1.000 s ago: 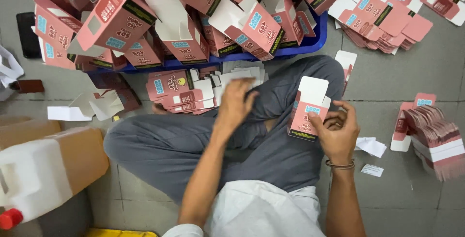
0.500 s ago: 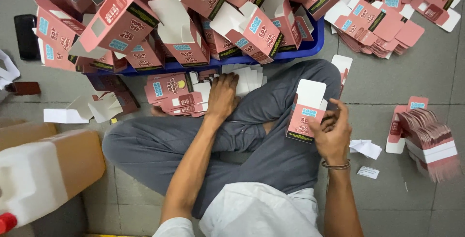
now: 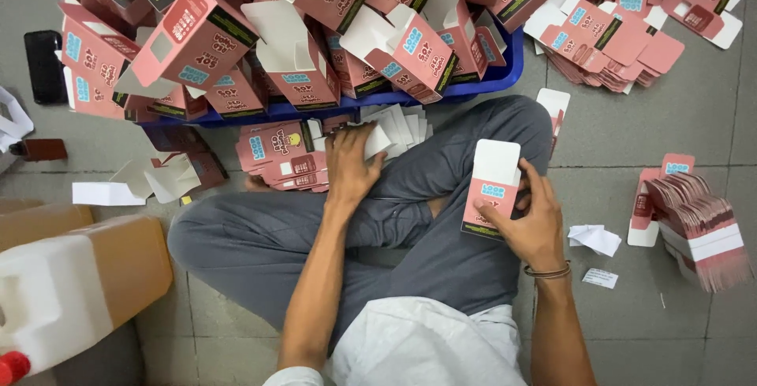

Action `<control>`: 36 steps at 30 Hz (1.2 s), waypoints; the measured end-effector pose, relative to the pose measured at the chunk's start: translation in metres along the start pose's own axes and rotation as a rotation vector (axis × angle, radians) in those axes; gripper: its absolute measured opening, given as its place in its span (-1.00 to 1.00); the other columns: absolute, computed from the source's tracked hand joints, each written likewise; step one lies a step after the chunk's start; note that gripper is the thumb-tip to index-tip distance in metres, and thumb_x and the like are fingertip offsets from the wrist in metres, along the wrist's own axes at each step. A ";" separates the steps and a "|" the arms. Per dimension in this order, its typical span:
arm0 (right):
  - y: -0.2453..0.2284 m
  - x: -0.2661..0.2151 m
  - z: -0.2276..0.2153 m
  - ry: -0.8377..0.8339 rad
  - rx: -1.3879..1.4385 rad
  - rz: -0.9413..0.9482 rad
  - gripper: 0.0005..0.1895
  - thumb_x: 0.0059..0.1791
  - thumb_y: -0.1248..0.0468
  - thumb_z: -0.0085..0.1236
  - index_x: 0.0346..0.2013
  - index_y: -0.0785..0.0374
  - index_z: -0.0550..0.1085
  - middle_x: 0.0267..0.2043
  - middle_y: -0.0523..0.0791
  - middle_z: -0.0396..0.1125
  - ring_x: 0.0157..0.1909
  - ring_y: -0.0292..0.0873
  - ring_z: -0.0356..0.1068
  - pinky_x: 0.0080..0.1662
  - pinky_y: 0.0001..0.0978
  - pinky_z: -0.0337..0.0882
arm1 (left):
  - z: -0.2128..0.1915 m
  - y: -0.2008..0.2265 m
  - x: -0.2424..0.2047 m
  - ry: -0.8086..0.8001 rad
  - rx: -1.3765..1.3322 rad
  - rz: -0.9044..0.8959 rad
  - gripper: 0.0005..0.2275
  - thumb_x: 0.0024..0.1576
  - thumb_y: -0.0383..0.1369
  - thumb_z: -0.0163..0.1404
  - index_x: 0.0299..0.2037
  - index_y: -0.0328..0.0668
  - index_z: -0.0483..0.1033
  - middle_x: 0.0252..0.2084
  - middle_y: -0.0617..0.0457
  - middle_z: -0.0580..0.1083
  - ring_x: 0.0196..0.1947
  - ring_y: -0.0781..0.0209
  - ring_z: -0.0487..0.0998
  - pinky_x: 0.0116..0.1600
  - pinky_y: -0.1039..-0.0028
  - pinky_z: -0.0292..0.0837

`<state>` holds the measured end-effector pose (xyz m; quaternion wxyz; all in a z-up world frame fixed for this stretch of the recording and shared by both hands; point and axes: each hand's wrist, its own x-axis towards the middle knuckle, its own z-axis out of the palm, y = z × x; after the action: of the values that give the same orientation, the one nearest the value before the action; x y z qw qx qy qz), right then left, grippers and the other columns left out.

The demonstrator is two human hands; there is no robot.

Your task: Folding flat cardboard templates into small product boxes and placing them into a plastic crate.

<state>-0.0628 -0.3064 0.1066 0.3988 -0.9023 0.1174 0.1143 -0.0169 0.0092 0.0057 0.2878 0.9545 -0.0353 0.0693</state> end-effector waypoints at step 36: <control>-0.064 -0.023 0.054 0.016 0.717 -0.714 -0.33 -0.46 0.38 0.69 -0.18 0.55 0.50 -0.27 0.17 0.49 -0.24 0.03 0.54 -0.20 -0.24 0.55 | -0.136 0.128 -0.011 0.137 -0.725 0.306 -0.54 0.00 -0.08 0.30 0.02 -0.13 0.57 -0.03 0.05 0.55 -0.05 -0.01 0.24 0.22 0.25 0.19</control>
<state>-0.0708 -0.2211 0.1220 0.6968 -0.6933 -0.1635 -0.0836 -0.0570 -0.0217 0.1855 0.5940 0.7680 -0.1800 0.1581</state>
